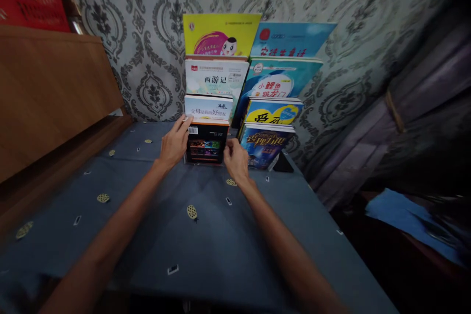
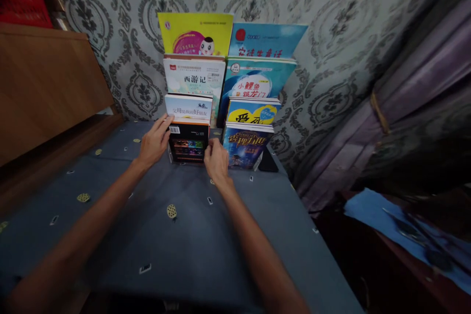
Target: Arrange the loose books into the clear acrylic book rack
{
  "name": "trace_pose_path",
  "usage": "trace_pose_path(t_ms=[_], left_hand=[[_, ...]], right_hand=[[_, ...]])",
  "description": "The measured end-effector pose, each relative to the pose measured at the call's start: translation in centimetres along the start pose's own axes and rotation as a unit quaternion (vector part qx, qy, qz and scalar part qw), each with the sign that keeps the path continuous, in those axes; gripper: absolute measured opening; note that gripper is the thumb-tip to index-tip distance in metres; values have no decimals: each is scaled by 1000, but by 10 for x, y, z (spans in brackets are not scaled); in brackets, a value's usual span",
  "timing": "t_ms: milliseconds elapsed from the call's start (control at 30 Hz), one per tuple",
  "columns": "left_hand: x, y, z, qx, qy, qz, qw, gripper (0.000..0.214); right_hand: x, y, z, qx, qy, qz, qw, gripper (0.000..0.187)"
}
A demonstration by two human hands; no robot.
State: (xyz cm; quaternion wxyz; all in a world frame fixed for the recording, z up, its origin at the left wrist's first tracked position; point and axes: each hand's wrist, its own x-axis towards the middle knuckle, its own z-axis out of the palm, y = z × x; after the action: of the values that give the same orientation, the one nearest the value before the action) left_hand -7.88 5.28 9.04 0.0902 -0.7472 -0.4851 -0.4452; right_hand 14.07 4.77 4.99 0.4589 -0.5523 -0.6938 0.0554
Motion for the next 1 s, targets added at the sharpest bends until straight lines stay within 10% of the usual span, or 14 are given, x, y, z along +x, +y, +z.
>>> trace_pose_path(t_ms=[400, 1000], left_hand=[[5, 6, 4, 54, -34, -33, 997, 46], [-23, -10, 43, -127, 43, -103, 986, 43]], right_hand=[[11, 4, 7, 186, 50, -20, 981, 30], [-16, -27, 6, -140, -74, 97, 983, 44]])
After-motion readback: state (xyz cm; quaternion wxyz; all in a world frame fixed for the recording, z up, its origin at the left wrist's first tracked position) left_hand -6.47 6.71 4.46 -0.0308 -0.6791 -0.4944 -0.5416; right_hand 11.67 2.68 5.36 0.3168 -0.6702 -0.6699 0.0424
